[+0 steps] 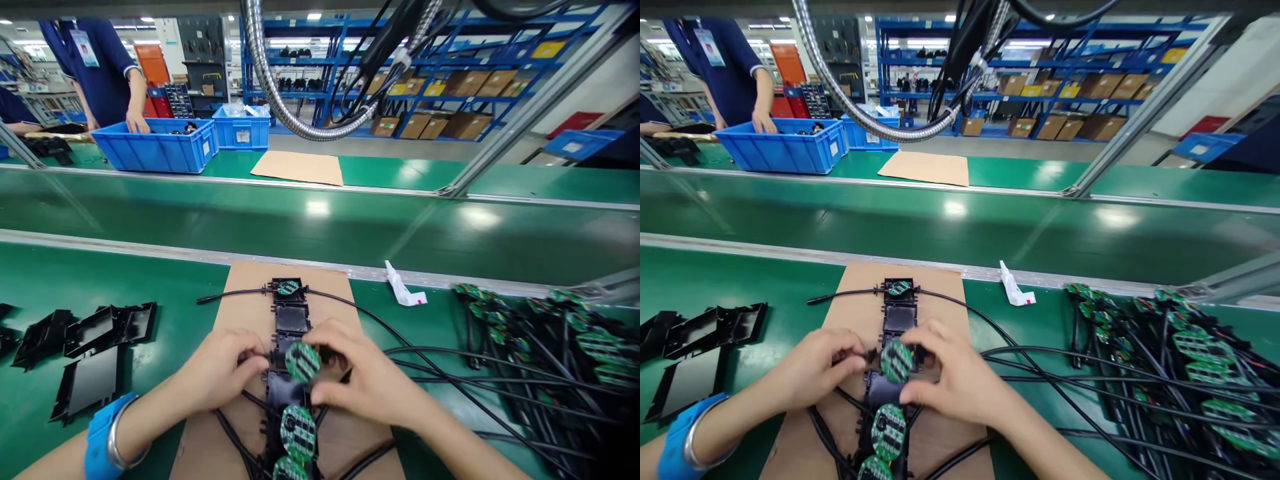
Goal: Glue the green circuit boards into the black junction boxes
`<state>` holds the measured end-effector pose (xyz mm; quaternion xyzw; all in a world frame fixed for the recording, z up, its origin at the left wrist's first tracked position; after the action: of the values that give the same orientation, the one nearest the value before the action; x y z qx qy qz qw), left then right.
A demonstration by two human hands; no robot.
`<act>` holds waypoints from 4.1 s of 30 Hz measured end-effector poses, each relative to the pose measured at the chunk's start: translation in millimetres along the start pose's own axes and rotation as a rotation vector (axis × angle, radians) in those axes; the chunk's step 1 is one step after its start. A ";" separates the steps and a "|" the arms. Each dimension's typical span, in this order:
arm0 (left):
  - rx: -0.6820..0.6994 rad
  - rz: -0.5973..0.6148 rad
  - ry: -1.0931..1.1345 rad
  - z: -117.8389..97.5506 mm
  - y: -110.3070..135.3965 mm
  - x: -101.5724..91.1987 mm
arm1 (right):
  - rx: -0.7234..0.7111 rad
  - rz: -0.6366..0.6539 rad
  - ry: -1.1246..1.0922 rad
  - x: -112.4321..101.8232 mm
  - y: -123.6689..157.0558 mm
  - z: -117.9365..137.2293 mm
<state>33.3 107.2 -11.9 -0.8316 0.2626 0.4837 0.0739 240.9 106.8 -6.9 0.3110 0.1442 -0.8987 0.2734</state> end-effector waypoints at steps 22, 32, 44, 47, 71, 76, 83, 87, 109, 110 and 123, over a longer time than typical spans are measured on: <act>0.322 0.186 0.136 -9.4 9.9 17.3 | 0.060 0.132 0.087 40.1 19.3 37.6; 0.136 -0.154 0.188 6.8 2.2 2.7 | -0.017 0.016 0.017 20.2 27.7 11.5; 0.193 -0.338 -0.095 7.1 -3.4 15.0 | 0.008 -0.118 0.420 1.1 32.5 -29.3; 0.169 -0.330 -0.172 5.1 -0.8 12.5 | 0.012 -0.126 0.593 6.2 31.7 -29.8; 0.378 0.250 0.134 -17.5 52.5 38.8 | -0.214 0.088 0.271 83.9 57.1 55.2; 0.315 0.004 0.197 -10.3 52.0 22.5 | -0.062 0.078 0.088 43.3 53.4 45.9; 0.209 -0.207 -0.051 3.6 47.2 22.1 | -0.035 -0.017 0.255 30.7 46.1 4.5; 0.242 -0.199 -0.111 5.8 48.0 22.7 | -0.090 -0.060 0.278 41.1 43.9 2.1; 0.376 0.158 -0.144 -21.0 72.5 24.9 | 0.017 0.092 0.382 28.1 110.3 25.7; 0.354 0.146 -0.176 -19.6 71.7 25.7 | 0.029 0.078 0.406 30.0 109.8 20.5; 0.188 0.290 -0.184 -11.6 73.4 13.4 | -0.132 0.003 0.381 46.3 87.9 15.4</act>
<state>10.1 35.4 -7.5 -0.7268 0.4156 0.5367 0.1044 254.1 10.6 -32.5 0.4569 0.2516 -0.8119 0.2622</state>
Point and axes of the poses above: each hand's wrist, its own y-axis away from the middle knuckle, its own x-axis out of the palm, z = x × y, the point moved 5 cm from there along -y, towards the middle knuckle, and after that the axes turned 5 degrees about -y, right-handed, at the moved point
